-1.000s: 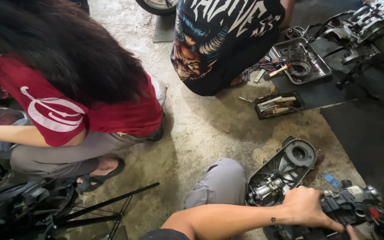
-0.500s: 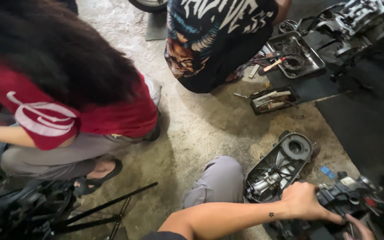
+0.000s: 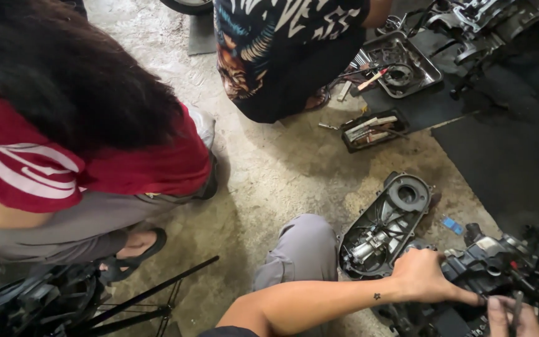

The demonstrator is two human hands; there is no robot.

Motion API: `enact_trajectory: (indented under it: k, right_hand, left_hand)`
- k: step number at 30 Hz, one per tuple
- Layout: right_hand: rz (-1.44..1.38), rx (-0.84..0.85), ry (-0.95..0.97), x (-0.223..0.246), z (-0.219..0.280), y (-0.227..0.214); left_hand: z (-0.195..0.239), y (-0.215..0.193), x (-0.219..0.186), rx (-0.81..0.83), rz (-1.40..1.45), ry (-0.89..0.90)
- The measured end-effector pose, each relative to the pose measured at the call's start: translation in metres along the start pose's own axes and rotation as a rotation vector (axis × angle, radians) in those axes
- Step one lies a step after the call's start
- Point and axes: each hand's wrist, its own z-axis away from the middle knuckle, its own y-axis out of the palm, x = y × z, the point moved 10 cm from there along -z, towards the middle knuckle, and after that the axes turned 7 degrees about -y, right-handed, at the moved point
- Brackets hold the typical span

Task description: Assembling and adjusting a motorcycle radiator housing using a screwdriver.

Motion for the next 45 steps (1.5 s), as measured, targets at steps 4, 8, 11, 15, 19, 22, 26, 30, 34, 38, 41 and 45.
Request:
enact_trajectory:
  k: [4, 8, 11, 15, 19, 22, 26, 30, 34, 38, 41, 45]
  right_hand:
    - [0.136, 0.018, 0.046, 0.003, 0.002, -0.003]
    - [0.321, 0.051, -0.095, 0.024, 0.000, -0.004]
    - [0.376, 0.139, -0.034, 0.000, -0.005, -0.002]
    - [0.354, 0.087, -0.156, 0.034, -0.006, -0.008]
    - [0.374, 0.150, 0.144, 0.083, 0.001, -0.020]
    - [0.305, 0.167, 0.271, 0.100, 0.005, -0.024]
    - [-0.098, 0.054, 0.247, 0.085, 0.009, -0.016]
    - [-0.019, 0.096, 0.223, 0.091, 0.004, -0.017]
    - [0.005, 0.143, 0.349, 0.080, 0.003, -0.016]
    - [-0.098, 0.055, 0.417, 0.057, 0.007, -0.014]
    - [-0.108, 0.095, 0.340, 0.051, 0.003, -0.011]
    - [0.011, 0.088, 0.365, 0.084, 0.005, -0.018]
  left_hand:
    - [-0.003, 0.006, -0.003, -0.014, -0.058, 0.062]
    - [-0.009, 0.009, -0.001, -0.036, -0.075, 0.076]
    - [-0.010, 0.009, 0.001, -0.053, -0.058, 0.084]
    - [-0.014, 0.013, 0.003, -0.018, -0.048, 0.074]
    - [-0.014, 0.014, 0.001, -0.006, -0.064, 0.096]
    - [-0.013, 0.015, 0.001, 0.002, -0.071, 0.095]
    - [-0.018, 0.021, 0.005, 0.030, -0.064, 0.096]
    - [-0.021, 0.024, 0.006, 0.057, -0.034, 0.133]
    - [-0.025, 0.029, 0.009, 0.085, -0.043, 0.104]
    - [-0.017, 0.023, 0.008, 0.069, -0.014, 0.077]
    - [-0.018, 0.022, 0.009, 0.071, -0.018, 0.071]
    - [-0.023, 0.027, 0.011, 0.095, -0.017, 0.072]
